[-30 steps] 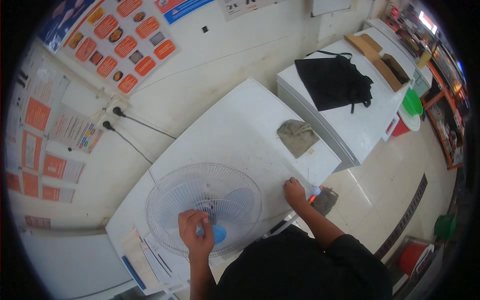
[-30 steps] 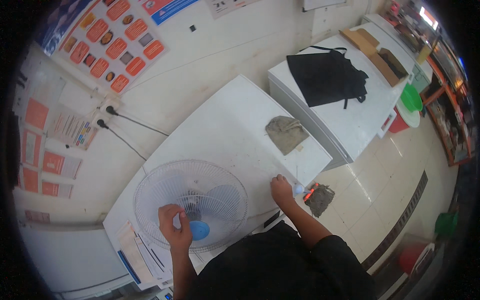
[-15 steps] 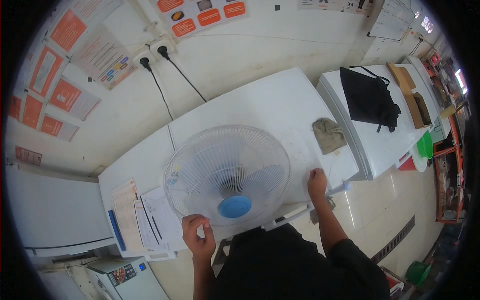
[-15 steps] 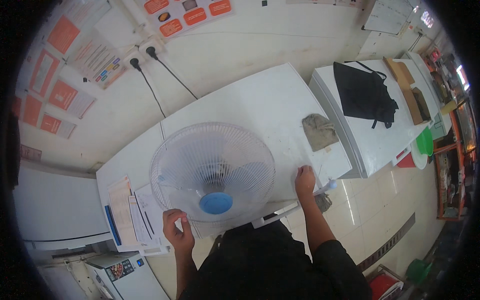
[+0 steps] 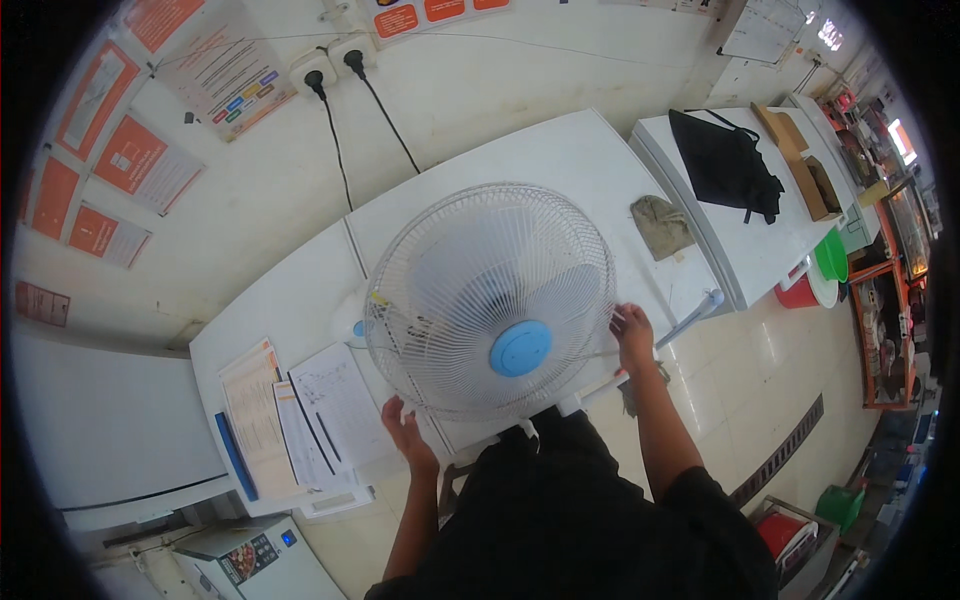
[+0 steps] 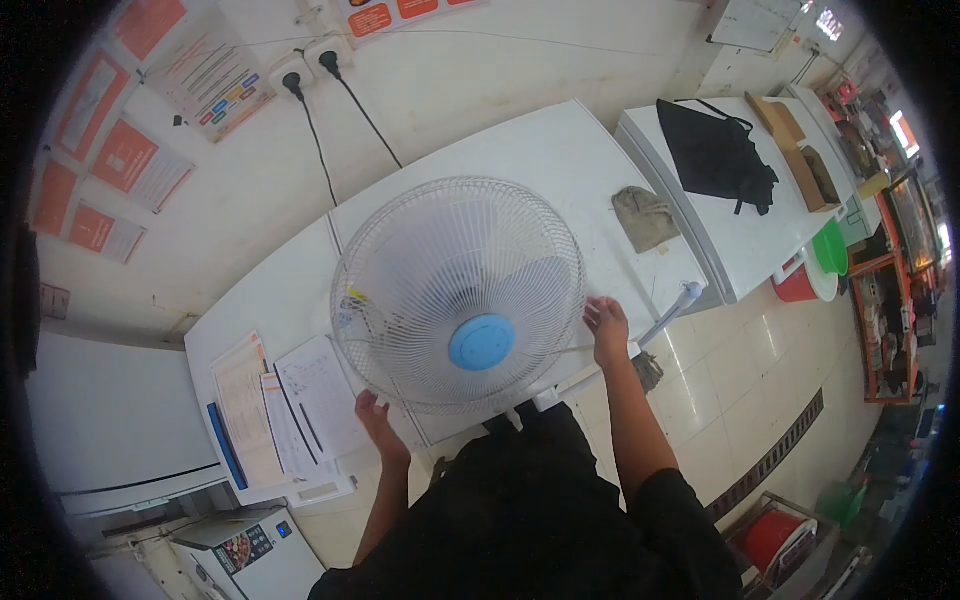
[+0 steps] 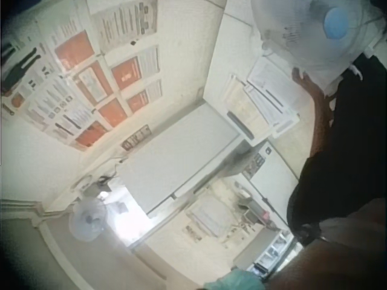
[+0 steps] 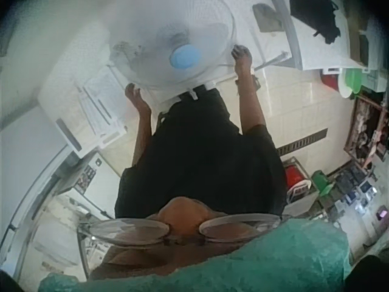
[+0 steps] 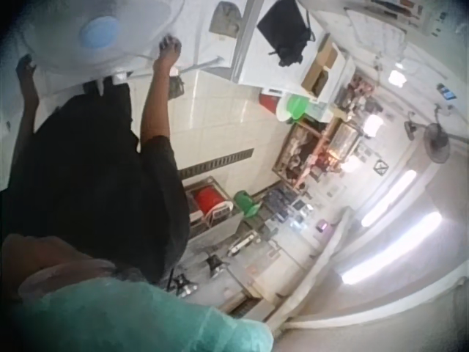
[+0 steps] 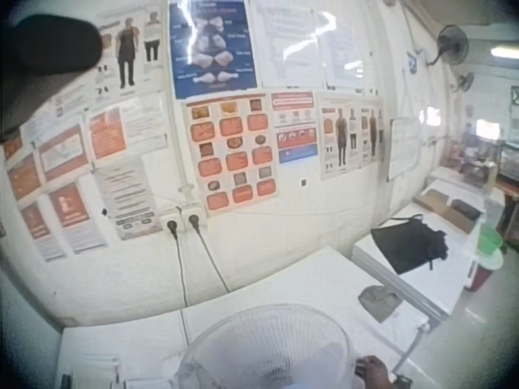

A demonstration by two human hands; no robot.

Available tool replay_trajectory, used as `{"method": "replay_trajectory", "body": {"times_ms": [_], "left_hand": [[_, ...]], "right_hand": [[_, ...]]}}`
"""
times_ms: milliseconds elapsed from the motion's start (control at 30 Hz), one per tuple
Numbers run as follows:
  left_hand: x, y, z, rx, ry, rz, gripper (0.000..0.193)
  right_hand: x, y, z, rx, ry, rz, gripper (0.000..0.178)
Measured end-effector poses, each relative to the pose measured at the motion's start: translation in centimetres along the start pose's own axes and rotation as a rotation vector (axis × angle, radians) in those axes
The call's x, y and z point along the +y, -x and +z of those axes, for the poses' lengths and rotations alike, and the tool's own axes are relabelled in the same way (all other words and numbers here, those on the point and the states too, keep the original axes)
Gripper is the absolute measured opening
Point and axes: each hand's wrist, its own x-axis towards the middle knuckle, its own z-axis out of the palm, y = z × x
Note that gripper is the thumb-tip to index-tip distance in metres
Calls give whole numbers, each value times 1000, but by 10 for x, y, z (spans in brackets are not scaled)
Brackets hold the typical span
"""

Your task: The person assembles an electric fan by mounting the fan blade and grilles onto the motor housing and securing the grilles together with ties by hand.

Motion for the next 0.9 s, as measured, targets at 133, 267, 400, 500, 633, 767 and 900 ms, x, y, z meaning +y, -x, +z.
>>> {"method": "replay_trajectory", "body": {"times_ms": [133, 267, 400, 500, 633, 767, 900], "left_hand": [[-29, -5, 11, -166, 271, -153, 55], [-25, -14, 31, -293, 592, -306, 59], [15, -9, 42, -399, 455, -216, 66], [-28, -64, -8, -440, 146, 110, 72], [174, -53, 29, -260, 14, -322, 60], [176, -103, 29, -535, -102, -261, 78], [227, -106, 67, -518, -209, -315, 85]], "right_hand": [[8, -38, 16, -222, 280, -378, 27], [5, -41, 49, -329, -283, 132, 28], [12, -35, 4, -204, -255, 275, 36], [38, -7, 15, -169, 8, 235, 56], [55, 27, 37, 65, -332, 547, 37], [26, 75, 51, 201, -462, 568, 29], [30, 84, 43, 167, -464, 544, 28]]}}
